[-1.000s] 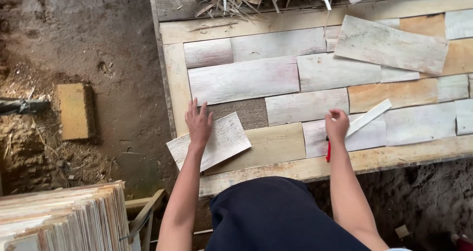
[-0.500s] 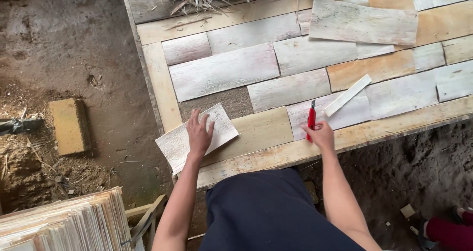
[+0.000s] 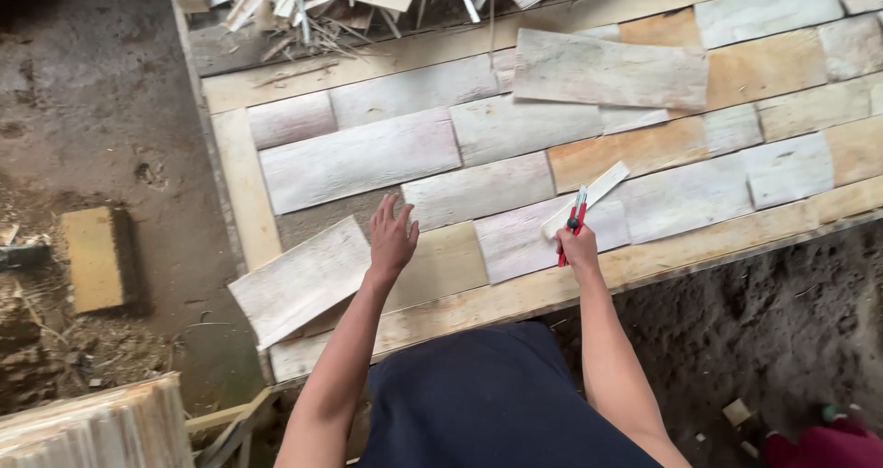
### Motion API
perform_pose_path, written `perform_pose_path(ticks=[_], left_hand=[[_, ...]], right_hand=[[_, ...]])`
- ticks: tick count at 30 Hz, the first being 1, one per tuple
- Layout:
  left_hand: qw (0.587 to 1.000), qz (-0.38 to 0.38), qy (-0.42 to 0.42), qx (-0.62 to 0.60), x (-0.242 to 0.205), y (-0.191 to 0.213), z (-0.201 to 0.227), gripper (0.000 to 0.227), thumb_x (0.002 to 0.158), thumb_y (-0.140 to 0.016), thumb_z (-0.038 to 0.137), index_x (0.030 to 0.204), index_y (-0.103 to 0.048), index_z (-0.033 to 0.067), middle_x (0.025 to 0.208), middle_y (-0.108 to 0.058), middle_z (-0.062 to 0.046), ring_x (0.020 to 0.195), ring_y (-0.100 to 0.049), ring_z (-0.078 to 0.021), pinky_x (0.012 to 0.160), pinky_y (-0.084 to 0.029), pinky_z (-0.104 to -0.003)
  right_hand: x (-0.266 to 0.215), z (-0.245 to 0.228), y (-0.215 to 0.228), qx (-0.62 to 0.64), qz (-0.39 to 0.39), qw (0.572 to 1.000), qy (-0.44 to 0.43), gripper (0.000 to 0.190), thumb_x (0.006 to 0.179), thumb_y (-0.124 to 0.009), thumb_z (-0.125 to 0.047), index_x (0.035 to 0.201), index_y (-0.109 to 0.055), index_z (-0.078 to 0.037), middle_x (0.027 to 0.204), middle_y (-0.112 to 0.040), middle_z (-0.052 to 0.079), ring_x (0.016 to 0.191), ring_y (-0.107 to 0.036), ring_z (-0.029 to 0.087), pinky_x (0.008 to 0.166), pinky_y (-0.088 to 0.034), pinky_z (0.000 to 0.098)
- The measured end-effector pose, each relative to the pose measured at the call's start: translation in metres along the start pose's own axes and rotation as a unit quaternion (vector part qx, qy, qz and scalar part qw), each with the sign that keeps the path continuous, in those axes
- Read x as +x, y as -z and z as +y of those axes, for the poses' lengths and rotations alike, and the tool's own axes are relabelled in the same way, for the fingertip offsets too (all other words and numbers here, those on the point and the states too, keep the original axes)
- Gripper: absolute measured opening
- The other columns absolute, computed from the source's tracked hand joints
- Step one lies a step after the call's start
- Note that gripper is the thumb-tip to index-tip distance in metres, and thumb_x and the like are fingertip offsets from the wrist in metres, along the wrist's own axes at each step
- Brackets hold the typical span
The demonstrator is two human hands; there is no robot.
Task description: Fitting and gluing thin wood veneer pieces onto a larger board to create a patterned surface, including marking and trimming the pieces.
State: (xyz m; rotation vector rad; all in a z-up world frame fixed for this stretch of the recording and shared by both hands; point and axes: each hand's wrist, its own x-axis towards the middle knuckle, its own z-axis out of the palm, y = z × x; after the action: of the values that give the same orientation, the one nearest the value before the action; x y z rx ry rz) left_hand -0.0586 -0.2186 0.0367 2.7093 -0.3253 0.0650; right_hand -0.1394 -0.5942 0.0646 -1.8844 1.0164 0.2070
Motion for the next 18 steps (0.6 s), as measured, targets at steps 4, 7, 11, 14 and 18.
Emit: perform_pose_path(ticks=[4,7,11,14,18], left_hand=[[1.0,-0.006,0.003,0.008,0.036,-0.04,0.05,0.037,0.089,-0.069,0.029,0.125,-0.064,0.0218,0.144,-0.047,-0.006,0.142,-0.045,-0.0283,0.105,-0.043,-0.045],[0.998,-0.055,0.044,-0.004,0.064,-0.076,0.072,0.04,0.092,-0.065,0.032,0.131,-0.06,0.0228,0.145,-0.046,-0.004,0.138,-0.048,-0.0265,0.099,-0.05,-0.045],[0.992,-0.087,0.084,-0.036,0.092,-0.089,0.103,0.047,0.093,-0.063,0.028,0.138,-0.057,0.0181,0.141,-0.051,-0.007,0.128,-0.057,-0.0295,0.09,-0.057,-0.047],[0.988,-0.071,0.117,-0.067,0.112,-0.115,0.106,0.05,0.091,-0.065,0.023,0.139,-0.058,0.0104,0.14,-0.053,-0.012,0.125,-0.059,-0.0322,0.089,-0.059,-0.049],[0.983,-0.051,0.163,-0.063,0.122,-0.154,0.103,0.051,0.088,-0.068,0.024,0.136,-0.059,0.0075,0.13,-0.056,-0.011,0.116,-0.062,-0.0296,0.084,-0.061,-0.046]], right_hand=[[0.099,0.015,0.043,-0.032,0.045,0.998,-0.001,0.016,0.076,-0.067,-0.029,0.068,-0.068,-0.016,0.056,-0.059,0.002,0.051,-0.057,0.019,0.054,-0.044,0.0338],[0.125,-0.03,0.072,-0.05,0.057,0.997,0.0,0.02,0.092,-0.066,-0.032,0.094,-0.077,-0.016,0.069,-0.071,0.001,0.063,-0.065,0.017,0.062,-0.047,0.0293],[0.18,-0.065,0.086,-0.08,0.022,0.995,0.053,0.021,0.099,-0.06,-0.026,0.108,-0.077,-0.018,0.09,-0.078,0.002,0.077,-0.074,0.018,0.073,-0.054,0.0302],[0.223,-0.089,0.088,-0.119,-0.001,0.99,0.078,0.022,0.1,-0.06,-0.024,0.115,-0.075,-0.018,0.097,-0.078,0.007,0.092,-0.073,0.026,0.086,-0.053,0.0367],[0.251,-0.101,0.09,-0.138,-0.011,0.986,0.097,0.021,0.102,-0.061,-0.021,0.121,-0.072,-0.018,0.101,-0.075,0.011,0.106,-0.07,0.034,0.096,-0.052,0.0436]])
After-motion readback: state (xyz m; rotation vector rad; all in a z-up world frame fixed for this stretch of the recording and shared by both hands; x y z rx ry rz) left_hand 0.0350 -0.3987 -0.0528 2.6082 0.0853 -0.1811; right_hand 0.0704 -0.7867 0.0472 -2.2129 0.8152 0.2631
